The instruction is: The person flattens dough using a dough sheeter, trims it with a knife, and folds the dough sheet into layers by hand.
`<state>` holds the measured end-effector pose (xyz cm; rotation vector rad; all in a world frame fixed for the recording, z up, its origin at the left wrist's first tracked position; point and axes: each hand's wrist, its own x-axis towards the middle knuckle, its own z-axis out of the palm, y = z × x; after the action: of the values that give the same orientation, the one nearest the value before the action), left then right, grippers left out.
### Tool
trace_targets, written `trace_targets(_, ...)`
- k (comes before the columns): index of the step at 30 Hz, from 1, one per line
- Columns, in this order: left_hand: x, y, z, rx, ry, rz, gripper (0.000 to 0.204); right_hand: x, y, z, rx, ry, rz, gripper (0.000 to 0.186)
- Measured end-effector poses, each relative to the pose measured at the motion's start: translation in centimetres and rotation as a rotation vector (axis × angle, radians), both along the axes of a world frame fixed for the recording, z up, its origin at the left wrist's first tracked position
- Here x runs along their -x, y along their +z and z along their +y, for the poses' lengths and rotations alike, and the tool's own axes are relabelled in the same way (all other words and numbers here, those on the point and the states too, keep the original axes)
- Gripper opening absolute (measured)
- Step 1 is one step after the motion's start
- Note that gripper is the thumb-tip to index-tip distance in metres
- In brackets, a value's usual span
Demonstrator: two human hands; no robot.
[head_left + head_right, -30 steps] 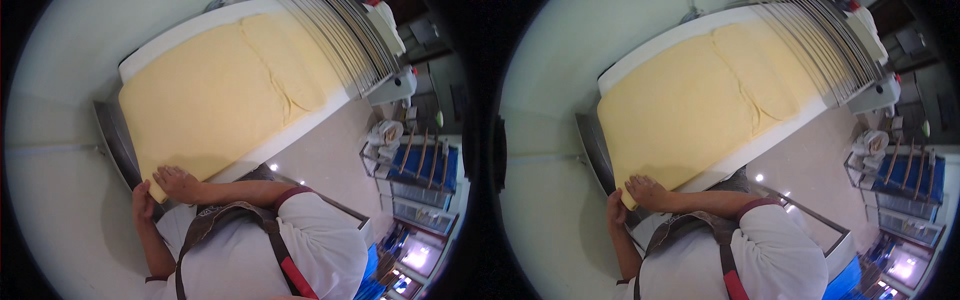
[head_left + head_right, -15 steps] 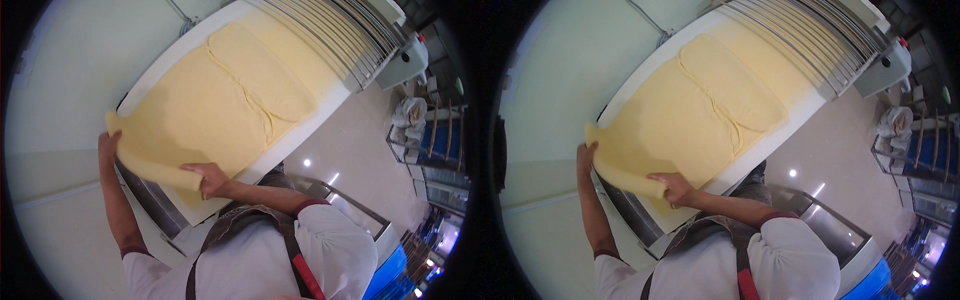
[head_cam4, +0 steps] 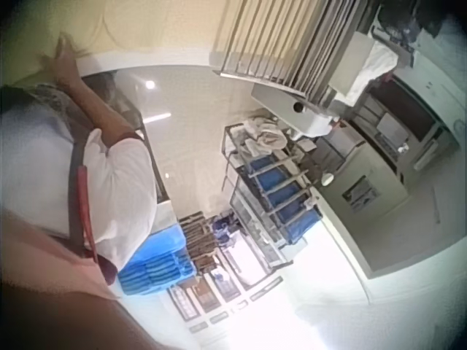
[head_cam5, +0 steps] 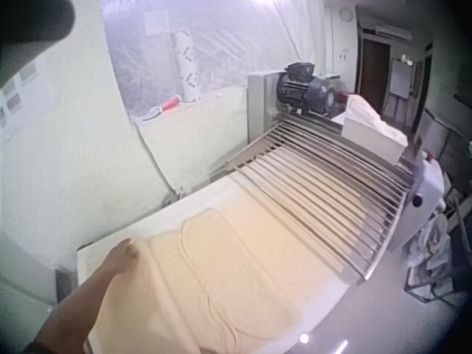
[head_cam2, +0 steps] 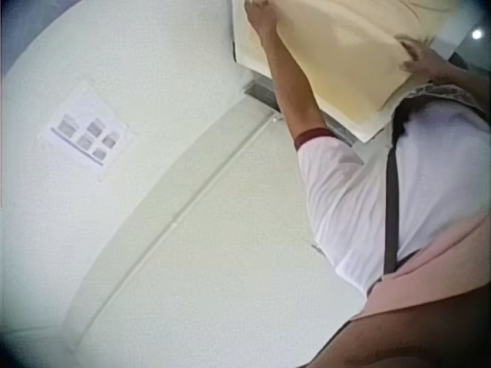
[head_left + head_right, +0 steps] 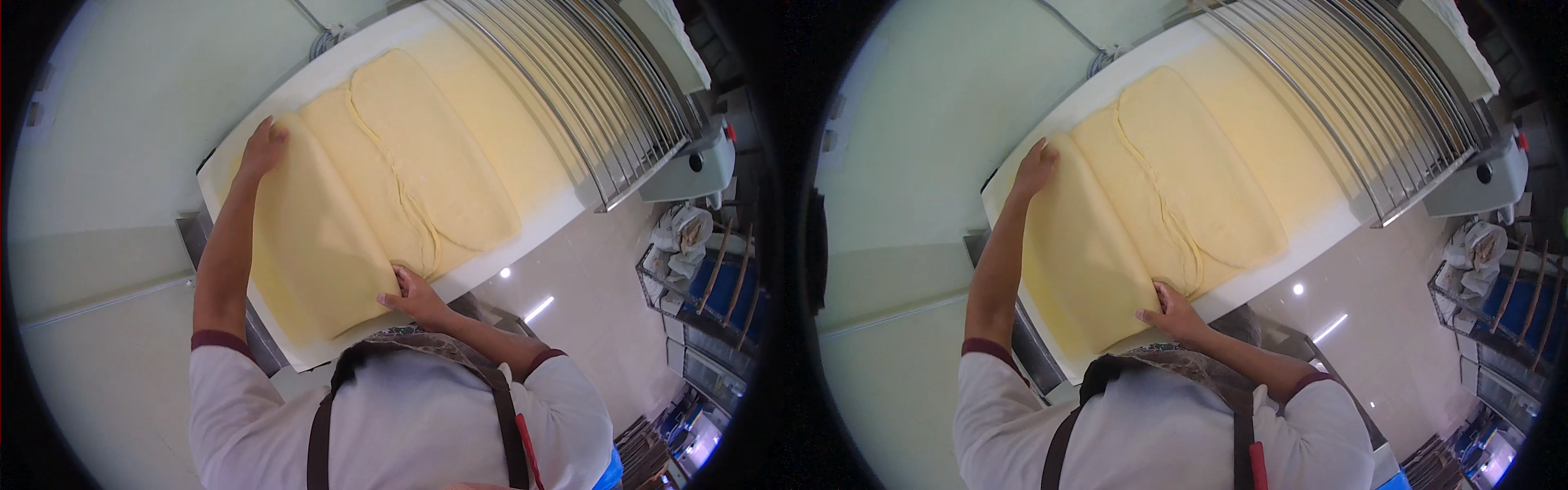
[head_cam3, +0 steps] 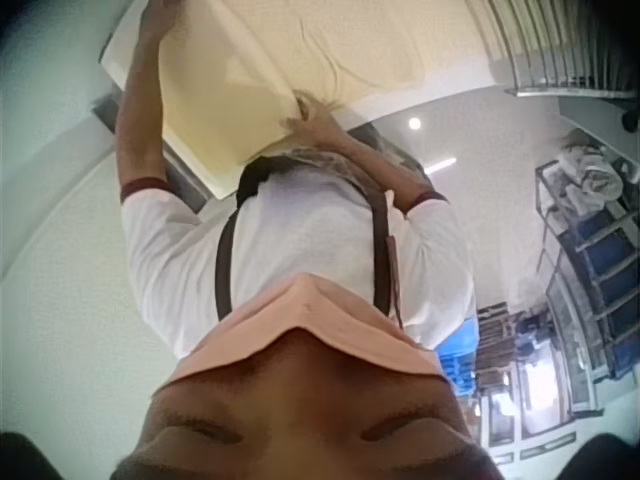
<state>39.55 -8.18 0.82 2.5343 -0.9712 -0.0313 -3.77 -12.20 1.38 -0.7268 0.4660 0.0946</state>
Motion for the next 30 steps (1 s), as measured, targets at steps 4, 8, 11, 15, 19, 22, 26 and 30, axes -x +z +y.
trace_targets(4,-3.6,0.5,-3.3,-0.194,-0.057,0.391,0.033,0.2,-1.7,-0.2,0.276,0.117,0.057,0.057)
trace_targets(8,-4.4,1.4,-2.8,0.071,-0.186,0.655,0.033,-0.4,-0.4,-0.8,0.178,0.084,0.095,0.060)
trace_targets(11,-5.3,1.5,-3.3,-0.046,-0.234,0.642,0.037,-1.4,1.1,-0.5,0.157,0.057,0.194,0.060)
trace_targets(15,-2.5,0.1,-1.7,0.256,-0.142,0.305,0.047,-2.5,1.4,0.2,0.223,0.077,0.283,0.058)
trace_targets(19,-3.6,1.0,-0.2,0.356,-0.406,0.537,0.048,-2.7,1.4,1.7,0.410,0.043,0.340,0.055)
trace_targets(22,-2.8,2.3,-1.9,0.043,-0.253,0.605,0.056,-2.5,1.2,1.6,0.414,0.036,0.353,0.052)
trace_targets(26,0.6,2.3,-4.7,-0.153,0.099,0.220,0.059,-2.5,1.4,0.9,0.327,0.059,0.300,0.050)
trace_targets(30,1.1,3.6,-4.5,0.149,0.129,-0.091,0.052,-3.1,4.8,-0.9,0.272,0.099,0.240,0.048)
